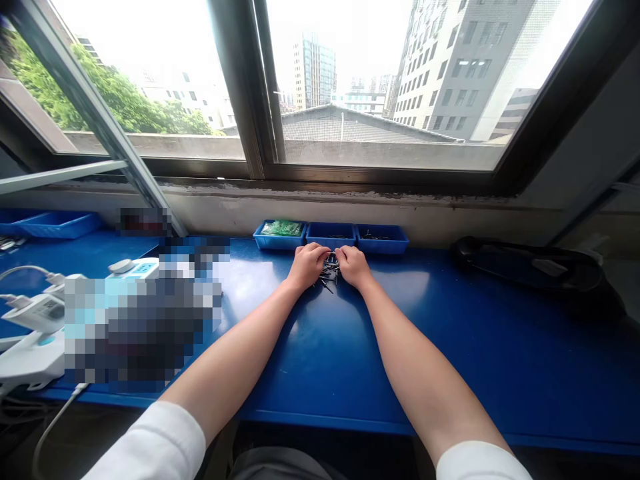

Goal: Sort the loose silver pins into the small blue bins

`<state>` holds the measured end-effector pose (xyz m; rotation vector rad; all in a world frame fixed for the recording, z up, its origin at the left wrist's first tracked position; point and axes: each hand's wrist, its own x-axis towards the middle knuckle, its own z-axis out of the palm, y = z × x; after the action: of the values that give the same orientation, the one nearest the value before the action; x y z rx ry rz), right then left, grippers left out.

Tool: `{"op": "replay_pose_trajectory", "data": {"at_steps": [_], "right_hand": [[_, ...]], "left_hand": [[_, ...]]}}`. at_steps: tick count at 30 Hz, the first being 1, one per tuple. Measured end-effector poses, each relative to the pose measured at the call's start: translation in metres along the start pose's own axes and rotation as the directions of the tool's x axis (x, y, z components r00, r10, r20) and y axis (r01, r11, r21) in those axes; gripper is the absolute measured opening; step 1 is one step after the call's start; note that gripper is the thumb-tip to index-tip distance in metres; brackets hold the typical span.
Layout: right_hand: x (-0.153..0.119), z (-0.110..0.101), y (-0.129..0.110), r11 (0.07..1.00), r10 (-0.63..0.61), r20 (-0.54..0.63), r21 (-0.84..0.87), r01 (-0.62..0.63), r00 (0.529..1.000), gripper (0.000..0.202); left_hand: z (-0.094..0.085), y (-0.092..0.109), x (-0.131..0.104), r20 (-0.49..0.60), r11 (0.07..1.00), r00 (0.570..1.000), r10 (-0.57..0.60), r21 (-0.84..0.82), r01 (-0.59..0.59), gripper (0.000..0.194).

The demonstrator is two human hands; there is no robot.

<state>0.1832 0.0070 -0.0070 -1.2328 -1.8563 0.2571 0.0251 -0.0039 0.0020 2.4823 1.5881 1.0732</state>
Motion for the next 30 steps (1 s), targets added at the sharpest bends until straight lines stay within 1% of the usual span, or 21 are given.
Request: {"op": "replay_pose_trajectory", "data": {"at_steps": [4, 8, 10, 14, 20, 22, 24, 27, 30], "right_hand": [[0.0009, -0.0008, 0.0006, 0.998, 0.066, -0.022, 0.005, -0.066, 0.998, 0.044], [0.0008, -0.0009, 0.0005, 0.997, 0.076, -0.023, 0.03, -0.076, 0.997, 0.047], [-0.0001, -0.0013, -0.0003, 0.995, 0.07, -0.026, 0.073, -0.068, 0.997, 0.043], [-0.0016, -0.0023, -0.0013, 0.987, 0.035, -0.016, 0.159, -0.032, 0.999, 0.03], [-0.0007, -0.0008, 0.0019, 0.99, 0.039, -0.001, 0.137, -0.038, 0.999, 0.028], [-0.0004, 0.0, 0.0022, 0.981, 0.04, -0.007, 0.188, -0.038, 0.999, 0.026], [-0.0002, 0.0004, 0.0015, 0.957, 0.053, -0.017, 0.286, -0.046, 0.998, 0.022], [-0.0001, -0.0001, -0.0003, 0.889, 0.095, -0.004, 0.449, -0.083, 0.995, 0.022], [0.0002, -0.0021, -0.0014, 0.826, 0.137, 0.03, 0.548, -0.131, 0.99, 0.019]], "left_hand": [[0.0017, -0.0015, 0.0001, -0.031, 0.999, 0.999, 0.012, -0.035, -0.013, 0.026], [0.0004, -0.0002, -0.0001, 0.004, 1.0, 1.0, 0.005, -0.028, -0.005, 0.023], [-0.0007, 0.0003, -0.0001, 0.005, 1.0, 1.0, -0.006, -0.016, 0.006, 0.024], [-0.0009, 0.0, 0.0002, 0.008, 1.0, 1.0, -0.025, 0.0, 0.025, 0.025], [0.0014, -0.0006, 0.0007, -0.007, 1.0, 1.0, -0.02, -0.001, 0.02, 0.025], [0.0011, -0.0011, 0.0013, 0.002, 0.999, 0.999, -0.035, -0.002, 0.035, 0.025], [0.0008, -0.002, 0.002, 0.005, 0.999, 0.999, -0.05, -0.009, 0.05, 0.025], [0.0012, -0.0039, 0.0027, -0.018, 0.998, 0.998, -0.056, -0.039, 0.056, 0.025], [0.0022, -0.0053, 0.0028, -0.037, 0.997, 0.998, -0.044, -0.071, 0.041, 0.024]]}}
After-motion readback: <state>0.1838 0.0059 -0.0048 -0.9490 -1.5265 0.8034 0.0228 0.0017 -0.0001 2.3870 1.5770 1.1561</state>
